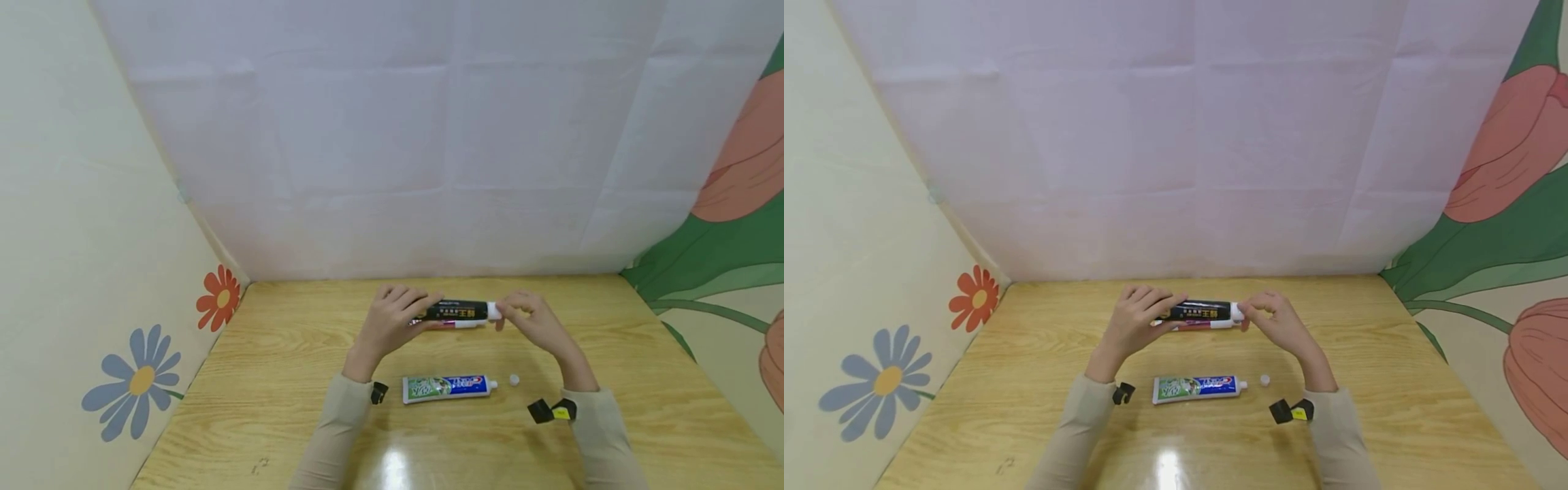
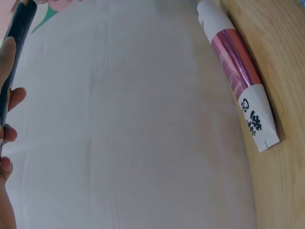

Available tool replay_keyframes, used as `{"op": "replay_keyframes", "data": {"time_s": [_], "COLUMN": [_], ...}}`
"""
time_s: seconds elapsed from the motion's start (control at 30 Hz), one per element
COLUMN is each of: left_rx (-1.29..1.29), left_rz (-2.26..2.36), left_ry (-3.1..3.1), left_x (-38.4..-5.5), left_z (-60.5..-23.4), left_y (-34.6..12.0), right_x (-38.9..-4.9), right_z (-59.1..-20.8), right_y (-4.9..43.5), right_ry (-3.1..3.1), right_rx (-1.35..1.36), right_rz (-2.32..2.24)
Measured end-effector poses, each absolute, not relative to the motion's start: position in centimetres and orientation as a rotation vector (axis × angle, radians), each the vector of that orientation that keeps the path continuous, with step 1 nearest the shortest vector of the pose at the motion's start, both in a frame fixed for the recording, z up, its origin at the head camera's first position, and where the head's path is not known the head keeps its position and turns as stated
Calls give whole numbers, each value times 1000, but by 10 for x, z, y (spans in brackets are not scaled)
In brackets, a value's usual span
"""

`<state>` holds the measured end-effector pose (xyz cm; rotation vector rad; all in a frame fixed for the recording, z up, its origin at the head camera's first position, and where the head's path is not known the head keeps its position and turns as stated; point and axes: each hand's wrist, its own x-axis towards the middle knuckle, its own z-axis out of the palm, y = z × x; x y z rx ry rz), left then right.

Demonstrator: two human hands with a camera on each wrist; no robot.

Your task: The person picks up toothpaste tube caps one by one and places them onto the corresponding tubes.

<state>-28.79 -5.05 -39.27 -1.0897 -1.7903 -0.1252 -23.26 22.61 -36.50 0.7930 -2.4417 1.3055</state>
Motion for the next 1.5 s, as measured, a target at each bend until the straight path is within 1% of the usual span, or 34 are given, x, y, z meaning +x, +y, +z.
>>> {"op": "replay_keyframes", "data": {"time_s": [0.27, 1.1, 1.33, 1.5], "left_rx": [-1108, -1100, -1086, -1085], "left_rz": [-124, -134, -129, -135], "left_ry": [-1777, -1803, -1816, -1825], "left_x": [-289, -288, -288, -289], "left_z": [-394, -394, -394, -393], "left_y": [-48, -49, -50, -50], "right_x": [-234, -235, -253, -256], "right_z": [-367, -368, -390, -393], "right_y": [227, 227, 241, 244], "right_ry": [-2409, -2450, -2466, -2510], "right_rx": [831, 826, 812, 770], "right_rz": [1312, 1320, 1288, 1212]}}
